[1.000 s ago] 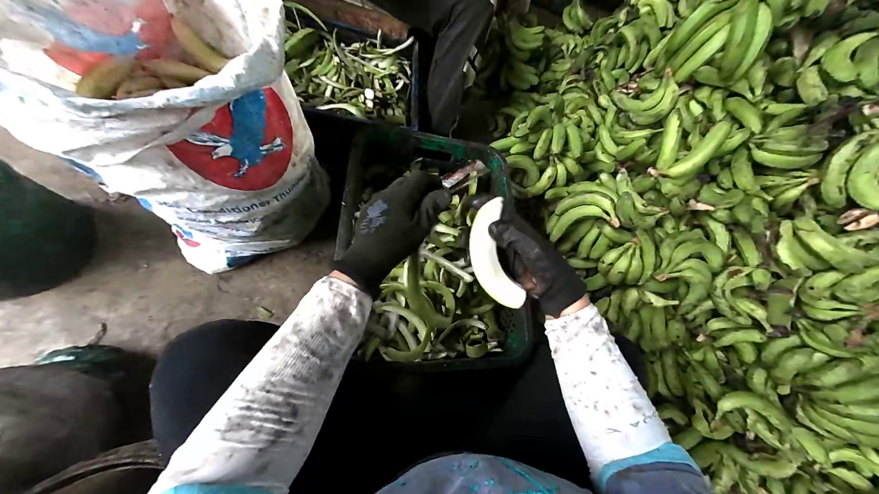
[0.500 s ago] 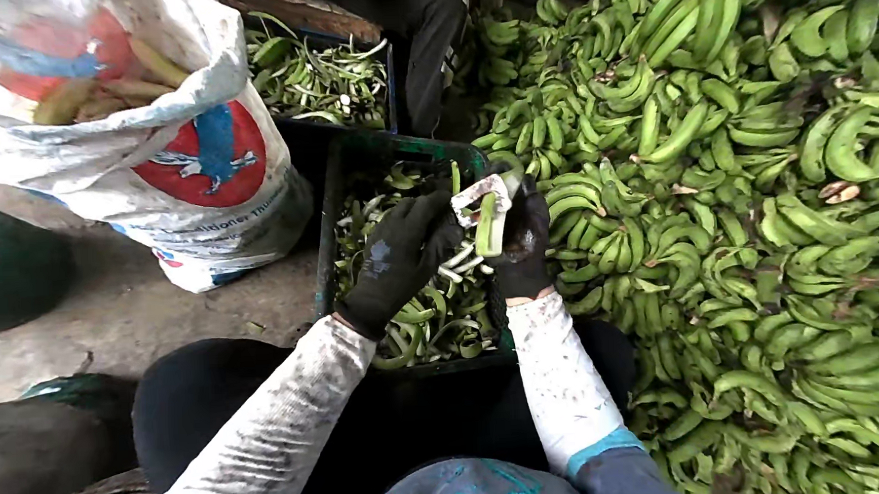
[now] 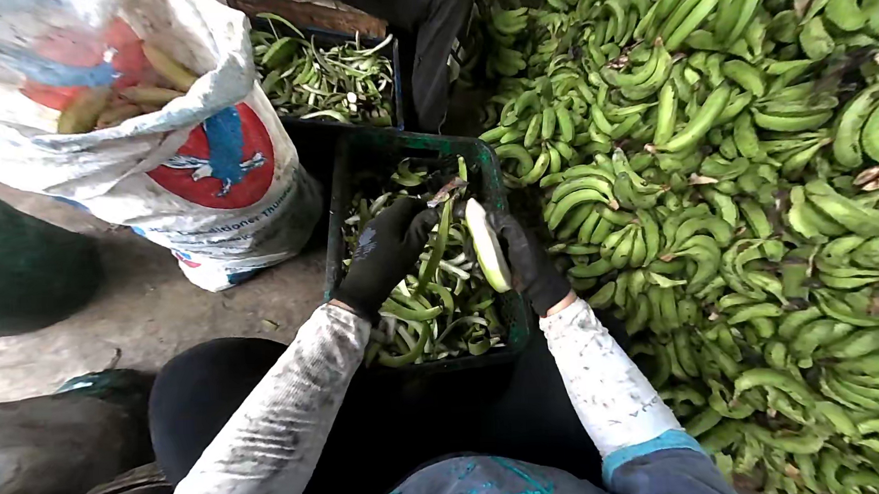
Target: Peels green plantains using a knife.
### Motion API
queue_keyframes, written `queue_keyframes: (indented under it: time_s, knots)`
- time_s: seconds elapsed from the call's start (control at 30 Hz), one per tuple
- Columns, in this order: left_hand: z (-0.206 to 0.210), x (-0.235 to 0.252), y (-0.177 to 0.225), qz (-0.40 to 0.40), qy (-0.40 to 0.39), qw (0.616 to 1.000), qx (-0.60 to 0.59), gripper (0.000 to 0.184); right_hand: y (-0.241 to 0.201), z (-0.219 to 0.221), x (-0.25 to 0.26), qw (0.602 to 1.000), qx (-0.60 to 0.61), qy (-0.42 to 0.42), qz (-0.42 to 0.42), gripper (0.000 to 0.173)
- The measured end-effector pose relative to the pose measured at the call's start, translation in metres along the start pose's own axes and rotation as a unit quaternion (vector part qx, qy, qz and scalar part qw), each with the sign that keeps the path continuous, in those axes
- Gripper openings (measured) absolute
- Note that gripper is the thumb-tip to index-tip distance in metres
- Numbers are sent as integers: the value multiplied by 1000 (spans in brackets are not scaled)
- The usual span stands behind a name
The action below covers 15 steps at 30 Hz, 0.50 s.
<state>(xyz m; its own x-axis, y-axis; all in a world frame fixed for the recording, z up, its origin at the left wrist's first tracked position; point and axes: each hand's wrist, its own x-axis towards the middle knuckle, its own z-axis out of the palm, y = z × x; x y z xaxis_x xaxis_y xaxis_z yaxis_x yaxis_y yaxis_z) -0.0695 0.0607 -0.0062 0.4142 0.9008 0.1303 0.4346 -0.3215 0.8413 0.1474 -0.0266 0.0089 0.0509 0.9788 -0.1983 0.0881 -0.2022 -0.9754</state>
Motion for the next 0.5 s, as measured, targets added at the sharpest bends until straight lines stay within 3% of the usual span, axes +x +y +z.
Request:
queue_keyframes:
  time_s: [0.07, 0.13, 0.23, 0.33, 0.4, 0.5]
  knots:
    - [5, -2, -2, 61, 10, 997, 37, 43, -2, -6, 6, 986, 156, 16, 55, 40]
    - [11, -8, 2, 143, 7, 985, 96, 46, 1, -11, 18, 947, 318, 8, 43, 45]
    - [27, -18, 7, 264, 8, 948, 175, 54, 19, -26, 22, 916, 402, -1, -20, 51]
    - [40, -22, 11, 336, 20, 916, 217, 52, 24, -33, 39, 859, 511, 9, 11, 58]
    - [49, -24, 12, 322, 17, 923, 210, 49, 25, -31, 36, 863, 504, 10, 39, 54]
    - [55, -21, 12, 213, -14, 967, 139, 43, 18, -18, 13, 946, 323, 40, 16, 34]
